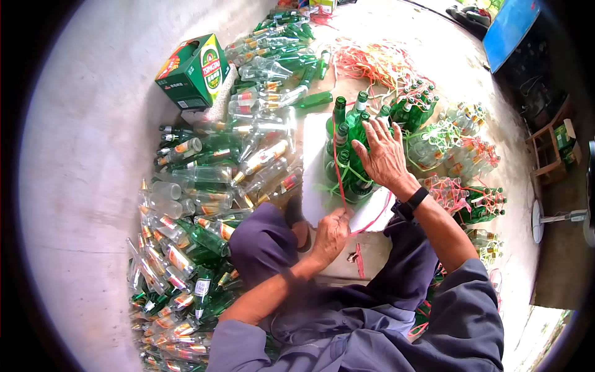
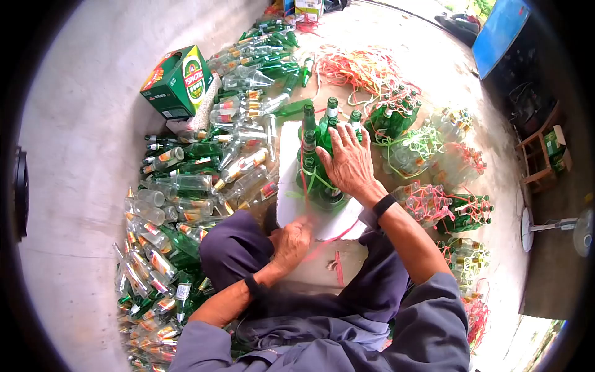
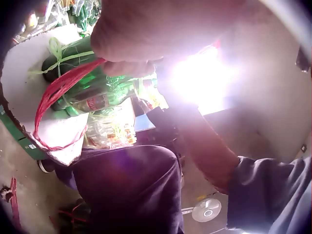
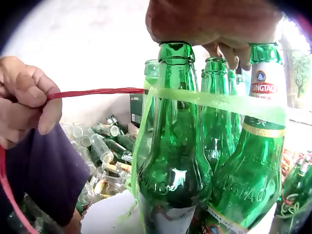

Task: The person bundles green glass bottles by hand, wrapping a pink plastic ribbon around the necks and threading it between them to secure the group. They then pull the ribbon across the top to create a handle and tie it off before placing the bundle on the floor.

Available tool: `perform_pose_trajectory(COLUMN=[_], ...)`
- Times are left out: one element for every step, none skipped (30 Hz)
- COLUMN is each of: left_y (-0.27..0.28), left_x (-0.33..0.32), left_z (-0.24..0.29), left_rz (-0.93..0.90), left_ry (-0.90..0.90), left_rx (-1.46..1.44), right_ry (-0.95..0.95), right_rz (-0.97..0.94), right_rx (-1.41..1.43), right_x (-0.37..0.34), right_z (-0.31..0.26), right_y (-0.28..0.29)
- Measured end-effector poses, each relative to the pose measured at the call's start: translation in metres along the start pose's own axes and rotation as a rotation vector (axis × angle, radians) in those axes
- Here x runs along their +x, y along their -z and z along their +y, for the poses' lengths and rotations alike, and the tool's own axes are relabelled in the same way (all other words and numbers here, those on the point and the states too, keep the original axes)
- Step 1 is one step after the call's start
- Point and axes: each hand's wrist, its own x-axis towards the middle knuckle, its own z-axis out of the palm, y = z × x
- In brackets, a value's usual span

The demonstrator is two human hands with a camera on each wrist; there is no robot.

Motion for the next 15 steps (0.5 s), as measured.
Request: perform_pose_trajectory(left_y=[-0.006,-0.012,-0.011,-0.009,-0.008,-0.01,-0.011,-0.012,-0.015,-0.019,-0.022,-0.025,-0.028,-0.031,-0.034], left_x=[-0.001,-0.002,-0.004,-0.008,-0.011,-0.014,-0.016,-0.017,-0.018,-0.019,-0.02,-0.022,-0.026,-0.029,-0.03], left_z=[-0.001,-0.003,0.005,0.017,0.025,0.026,0.027,0.028,0.028,0.027,0.027,0.028,0.03,0.032,0.034], left_rz=[0.11,0.22,0.218,0.145,0.067,0.063,0.07,0.077,0.074,0.097,0.12,0.118,0.116,0.114,0.112], left_ry=[-0.116,-0.232,-0.236,0.007,0.254,0.256,0.274,0.29,0.289,0.271,0.251,0.248,0.283,0.319,0.32], left_rx=[0.098,0.193,0.198,-0.073,-0.341,-0.335,-0.331,-0.327,-0.322,-0.268,-0.214,-0.21,-0.338,-0.464,-0.457], right_ry=[0.021,0.029,0.027,0.029,0.029,0.1,0.094,0.139,0.185,0.178,0.158,0.057,-0.046,-0.05,-0.071], right_rz=[0.038,0.106,0.112,0.157,0.201,0.323,0.326,0.347,0.369,0.326,0.171,0.075,-0.022,-0.02,-0.213], right_rx=[0.043,0.099,0.101,0.145,0.19,0.167,0.17,0.249,0.327,0.422,0.463,0.483,0.502,0.506,0.523], right_x=[-0.001,-0.002,-0.004,-0.006,-0.009,-0.011,-0.017,-0.025,-0.034,-0.045,-0.058,-0.07,-0.077,-0.08,-0.081], right_z=[0.0,0.0,-0.001,-0.002,-0.004,-0.008,-0.013,-0.019,-0.025,-0.033,-0.039,-0.05,-0.058,-0.056,-0.054], right_y=[0.001,0.0,0.002,0.007,0.011,0.021,0.03,0.039,0.047,0.054,0.055,0.054,0.051,0.044,0.034])
